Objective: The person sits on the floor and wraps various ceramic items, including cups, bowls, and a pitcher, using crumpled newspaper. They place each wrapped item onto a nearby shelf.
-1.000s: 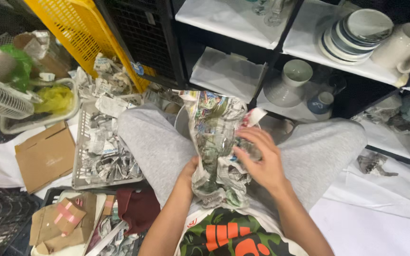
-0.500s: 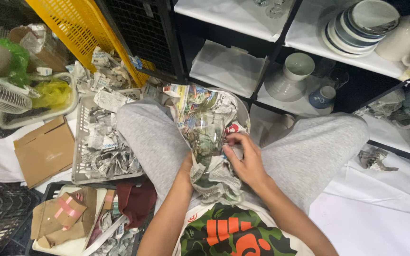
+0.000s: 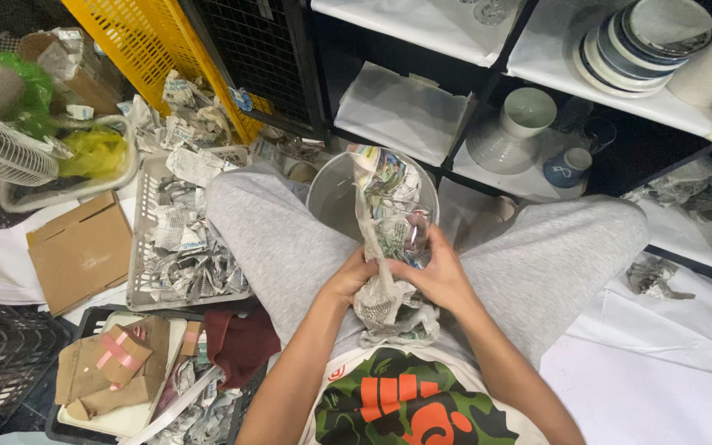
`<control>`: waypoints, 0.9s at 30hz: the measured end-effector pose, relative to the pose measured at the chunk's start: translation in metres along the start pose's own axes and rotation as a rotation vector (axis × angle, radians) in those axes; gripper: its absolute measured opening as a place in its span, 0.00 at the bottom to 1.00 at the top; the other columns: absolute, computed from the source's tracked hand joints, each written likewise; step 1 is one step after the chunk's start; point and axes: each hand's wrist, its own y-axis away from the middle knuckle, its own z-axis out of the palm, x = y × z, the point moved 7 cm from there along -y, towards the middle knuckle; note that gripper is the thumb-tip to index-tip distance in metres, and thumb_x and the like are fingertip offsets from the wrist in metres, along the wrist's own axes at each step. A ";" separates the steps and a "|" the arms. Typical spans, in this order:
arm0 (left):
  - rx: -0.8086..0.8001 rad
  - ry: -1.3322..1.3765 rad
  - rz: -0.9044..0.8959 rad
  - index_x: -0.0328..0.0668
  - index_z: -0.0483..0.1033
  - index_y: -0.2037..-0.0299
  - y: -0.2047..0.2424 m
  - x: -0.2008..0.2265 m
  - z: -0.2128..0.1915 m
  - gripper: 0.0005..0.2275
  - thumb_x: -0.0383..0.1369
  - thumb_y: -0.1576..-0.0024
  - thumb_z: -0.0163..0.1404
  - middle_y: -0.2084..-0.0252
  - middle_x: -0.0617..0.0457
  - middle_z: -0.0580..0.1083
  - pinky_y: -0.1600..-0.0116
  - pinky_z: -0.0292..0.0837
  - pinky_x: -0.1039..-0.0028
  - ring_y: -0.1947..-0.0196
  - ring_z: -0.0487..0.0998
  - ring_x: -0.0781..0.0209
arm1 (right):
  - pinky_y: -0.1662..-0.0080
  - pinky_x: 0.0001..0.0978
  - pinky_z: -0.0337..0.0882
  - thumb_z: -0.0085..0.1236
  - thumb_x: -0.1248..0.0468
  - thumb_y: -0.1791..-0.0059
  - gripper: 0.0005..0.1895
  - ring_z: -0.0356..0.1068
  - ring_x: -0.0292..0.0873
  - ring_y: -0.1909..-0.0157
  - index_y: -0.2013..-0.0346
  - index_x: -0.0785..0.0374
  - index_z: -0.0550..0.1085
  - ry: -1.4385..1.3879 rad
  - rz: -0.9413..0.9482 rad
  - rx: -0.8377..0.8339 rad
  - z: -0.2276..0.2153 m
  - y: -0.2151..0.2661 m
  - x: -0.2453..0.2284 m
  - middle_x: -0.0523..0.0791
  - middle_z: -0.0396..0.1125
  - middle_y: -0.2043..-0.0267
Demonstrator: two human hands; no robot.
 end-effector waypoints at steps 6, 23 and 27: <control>0.103 0.142 -0.005 0.36 0.61 0.33 -0.007 -0.005 -0.003 0.34 0.53 0.44 0.51 0.43 0.43 0.75 0.50 0.82 0.63 0.50 0.81 0.54 | 0.45 0.32 0.72 0.73 0.65 0.64 0.42 0.69 0.38 0.49 0.36 0.67 0.67 -0.264 0.035 0.016 0.004 0.004 0.000 0.48 0.70 0.47; 0.387 0.137 0.172 0.31 0.73 0.43 -0.009 0.019 -0.011 0.21 0.21 0.48 0.57 0.48 0.44 0.78 0.51 0.82 0.66 0.54 0.83 0.56 | 0.30 0.41 0.62 0.77 0.66 0.67 0.54 0.67 0.47 0.33 0.30 0.68 0.60 -0.216 -0.346 0.058 -0.016 0.017 -0.061 0.52 0.68 0.37; 0.537 0.177 0.106 0.29 0.75 0.46 -0.009 0.009 -0.028 0.16 0.22 0.45 0.56 0.52 0.42 0.79 0.56 0.82 0.65 0.59 0.83 0.54 | 0.31 0.42 0.65 0.77 0.65 0.65 0.53 0.67 0.48 0.34 0.29 0.67 0.59 -0.370 -0.354 0.055 -0.027 0.006 -0.079 0.52 0.66 0.35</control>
